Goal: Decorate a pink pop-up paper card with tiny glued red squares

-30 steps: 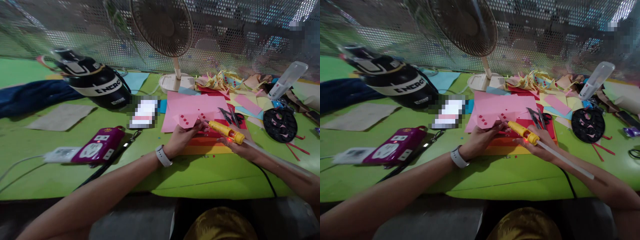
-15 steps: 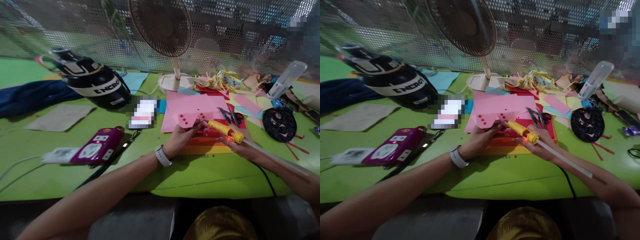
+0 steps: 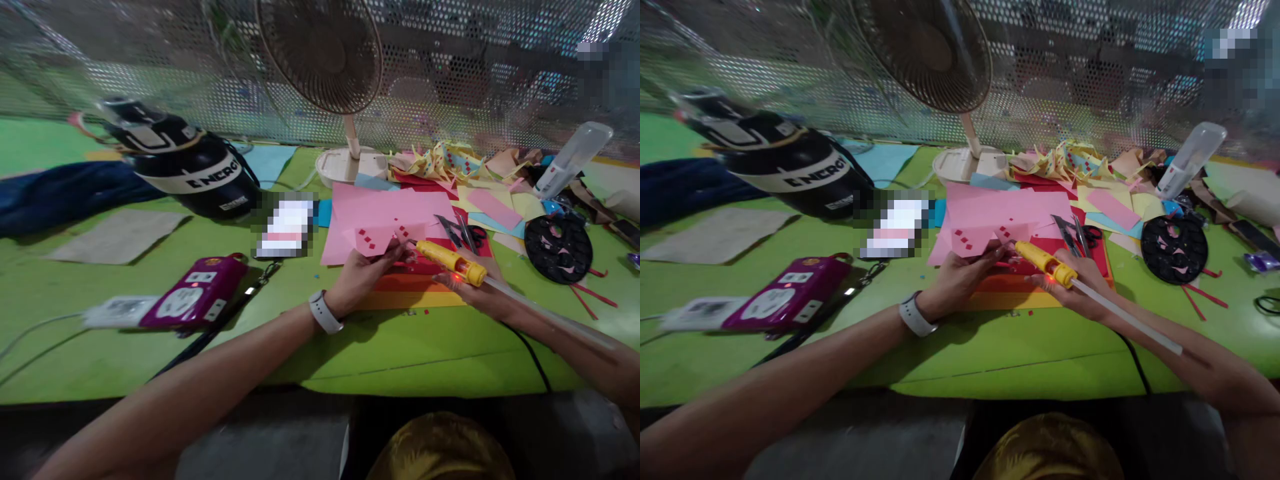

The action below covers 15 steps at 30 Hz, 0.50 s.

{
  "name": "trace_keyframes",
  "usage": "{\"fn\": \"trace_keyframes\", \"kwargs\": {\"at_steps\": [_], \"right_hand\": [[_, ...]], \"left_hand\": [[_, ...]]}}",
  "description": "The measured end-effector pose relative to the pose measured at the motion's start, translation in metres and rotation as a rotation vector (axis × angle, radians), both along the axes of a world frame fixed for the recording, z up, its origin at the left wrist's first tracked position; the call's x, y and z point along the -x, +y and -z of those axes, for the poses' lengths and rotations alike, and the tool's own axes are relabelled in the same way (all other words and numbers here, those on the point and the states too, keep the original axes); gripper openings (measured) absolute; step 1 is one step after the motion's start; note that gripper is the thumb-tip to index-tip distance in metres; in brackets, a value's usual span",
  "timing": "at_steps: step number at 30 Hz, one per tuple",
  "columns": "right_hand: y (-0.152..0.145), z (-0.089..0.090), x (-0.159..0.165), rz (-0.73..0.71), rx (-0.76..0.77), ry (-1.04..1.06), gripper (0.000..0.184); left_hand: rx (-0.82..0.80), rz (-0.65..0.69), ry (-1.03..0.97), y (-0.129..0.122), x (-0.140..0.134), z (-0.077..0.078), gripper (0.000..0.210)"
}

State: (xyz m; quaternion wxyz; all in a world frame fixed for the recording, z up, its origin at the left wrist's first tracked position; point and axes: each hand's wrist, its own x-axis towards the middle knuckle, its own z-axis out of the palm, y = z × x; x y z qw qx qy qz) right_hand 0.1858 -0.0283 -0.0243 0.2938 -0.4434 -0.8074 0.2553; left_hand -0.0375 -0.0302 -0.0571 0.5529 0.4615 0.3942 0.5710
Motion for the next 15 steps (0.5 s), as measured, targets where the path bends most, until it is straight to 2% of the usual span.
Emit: {"fn": "trace_keyframes", "kwargs": {"at_steps": [4, 7, 9, 12, 15], "right_hand": [[0.001, -0.002, 0.0, -0.005, -0.047, -0.039, 0.034], [0.002, -0.002, -0.001, -0.029, -0.116, -0.149, 0.033], [0.004, -0.001, -0.003, -0.047, -0.241, -0.271, 0.033], [0.007, -0.002, -0.01, -0.075, -0.518, -0.453, 0.034], [0.013, -0.012, -0.024, -0.042, -0.686, -0.546, 0.035]], "left_hand": [[-0.051, -0.037, 0.028, -0.001, -0.003, -0.003, 0.035], [-0.06, -0.06, 0.061, -0.001, -0.005, -0.008, 0.033], [-0.063, -0.078, 0.076, -0.002, -0.006, -0.01, 0.031], [-0.07, -0.099, 0.05, -0.002, -0.005, -0.01, 0.03], [-0.036, -0.088, 0.002, 0.0, -0.003, -0.007, 0.031]]}}
